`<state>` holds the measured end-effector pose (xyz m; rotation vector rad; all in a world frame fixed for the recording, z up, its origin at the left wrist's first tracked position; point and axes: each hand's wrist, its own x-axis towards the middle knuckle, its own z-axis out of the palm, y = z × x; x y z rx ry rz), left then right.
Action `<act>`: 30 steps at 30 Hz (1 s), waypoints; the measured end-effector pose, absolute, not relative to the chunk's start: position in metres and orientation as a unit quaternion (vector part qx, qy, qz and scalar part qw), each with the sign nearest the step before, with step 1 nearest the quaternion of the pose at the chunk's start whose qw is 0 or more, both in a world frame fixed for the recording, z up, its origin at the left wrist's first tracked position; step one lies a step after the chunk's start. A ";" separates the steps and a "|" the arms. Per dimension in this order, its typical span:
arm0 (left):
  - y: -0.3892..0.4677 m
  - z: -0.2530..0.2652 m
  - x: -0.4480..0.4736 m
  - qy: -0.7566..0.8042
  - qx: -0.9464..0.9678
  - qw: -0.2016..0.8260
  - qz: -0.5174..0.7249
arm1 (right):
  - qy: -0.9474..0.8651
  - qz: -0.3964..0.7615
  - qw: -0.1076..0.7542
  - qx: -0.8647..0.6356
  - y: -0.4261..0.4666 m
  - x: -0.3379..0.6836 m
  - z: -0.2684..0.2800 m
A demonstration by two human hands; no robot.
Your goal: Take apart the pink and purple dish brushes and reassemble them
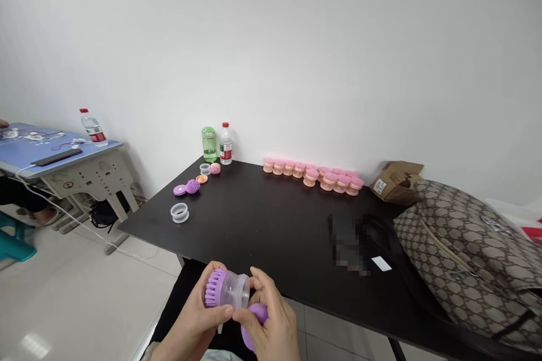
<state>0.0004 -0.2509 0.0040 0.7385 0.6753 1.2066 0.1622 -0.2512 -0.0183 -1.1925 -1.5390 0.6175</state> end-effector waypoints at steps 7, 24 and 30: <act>-0.203 -0.009 0.065 0.218 0.329 0.791 0.467 | -0.623 0.116 0.575 -0.517 -0.241 0.162 0.004; -0.177 -0.009 0.088 0.231 0.326 0.865 0.303 | -0.567 0.238 0.606 -0.505 -0.219 0.214 0.010; -0.174 -0.018 0.078 0.229 0.403 0.814 0.349 | -0.556 0.317 0.592 -0.489 -0.212 0.209 0.013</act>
